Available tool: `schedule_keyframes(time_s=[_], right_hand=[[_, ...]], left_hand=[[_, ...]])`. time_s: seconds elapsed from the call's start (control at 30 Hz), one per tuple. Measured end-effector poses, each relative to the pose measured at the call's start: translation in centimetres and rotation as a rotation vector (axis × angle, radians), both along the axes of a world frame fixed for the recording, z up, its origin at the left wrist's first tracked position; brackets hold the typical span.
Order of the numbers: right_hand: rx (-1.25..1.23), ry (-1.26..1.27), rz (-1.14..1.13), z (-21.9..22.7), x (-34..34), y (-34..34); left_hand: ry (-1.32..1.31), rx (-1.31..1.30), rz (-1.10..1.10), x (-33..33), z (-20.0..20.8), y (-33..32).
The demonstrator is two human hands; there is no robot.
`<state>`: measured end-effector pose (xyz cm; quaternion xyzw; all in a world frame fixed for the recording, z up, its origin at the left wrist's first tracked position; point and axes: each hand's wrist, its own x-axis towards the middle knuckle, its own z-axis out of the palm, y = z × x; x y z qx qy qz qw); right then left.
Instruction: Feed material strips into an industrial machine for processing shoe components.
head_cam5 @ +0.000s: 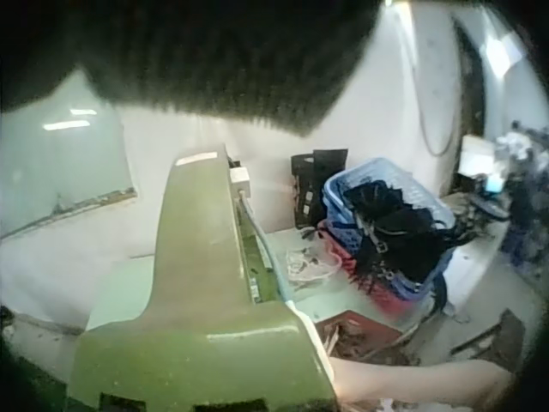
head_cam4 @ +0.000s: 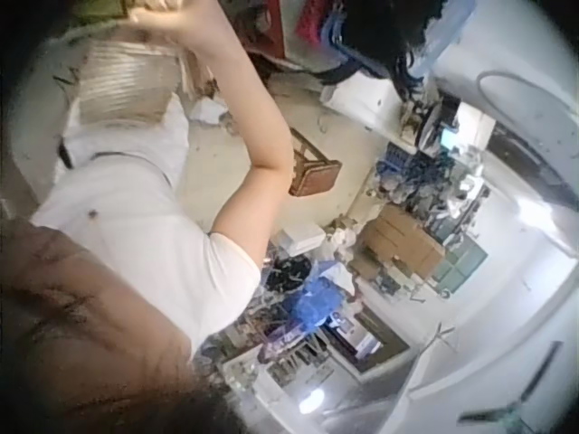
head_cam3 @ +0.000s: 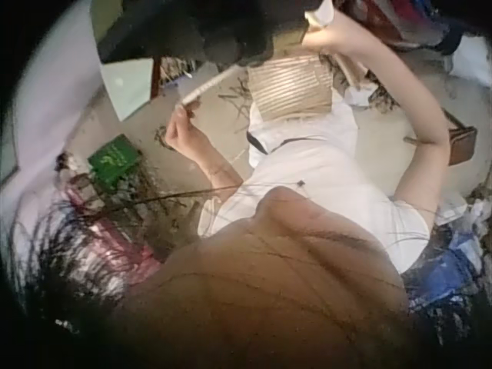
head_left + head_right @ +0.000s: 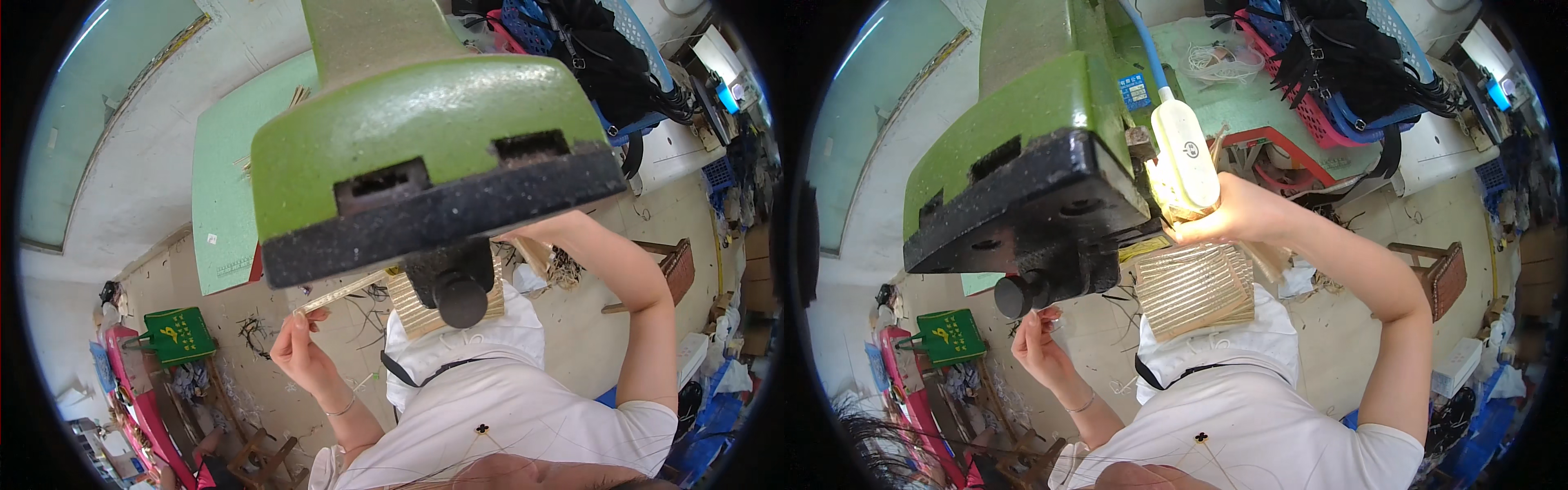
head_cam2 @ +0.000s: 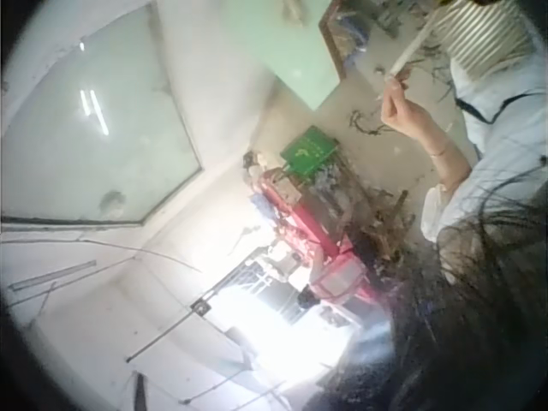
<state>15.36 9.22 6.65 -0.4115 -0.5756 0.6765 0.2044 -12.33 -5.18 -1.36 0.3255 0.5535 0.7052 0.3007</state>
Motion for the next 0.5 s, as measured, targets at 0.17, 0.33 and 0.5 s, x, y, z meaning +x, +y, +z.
schedule_keyframes(time_s=[0.17, 0.33, 0.5], right_hand=[[-0.022, 0.129, -0.061, -2.3, -1.1, -0.6], [-0.003, 0.103, -0.067, -3.3, -0.5, -1.2], [-0.107, -0.019, -0.151, -3.1, 0.6, -3.6]], left_hand=[[-0.059, 0.014, 0.080, -2.2, -0.1, -1.1], [-0.043, 0.043, 0.152, -4.6, -0.8, -1.7], [-0.002, 0.095, 0.337, -3.5, -0.4, 0.0]])
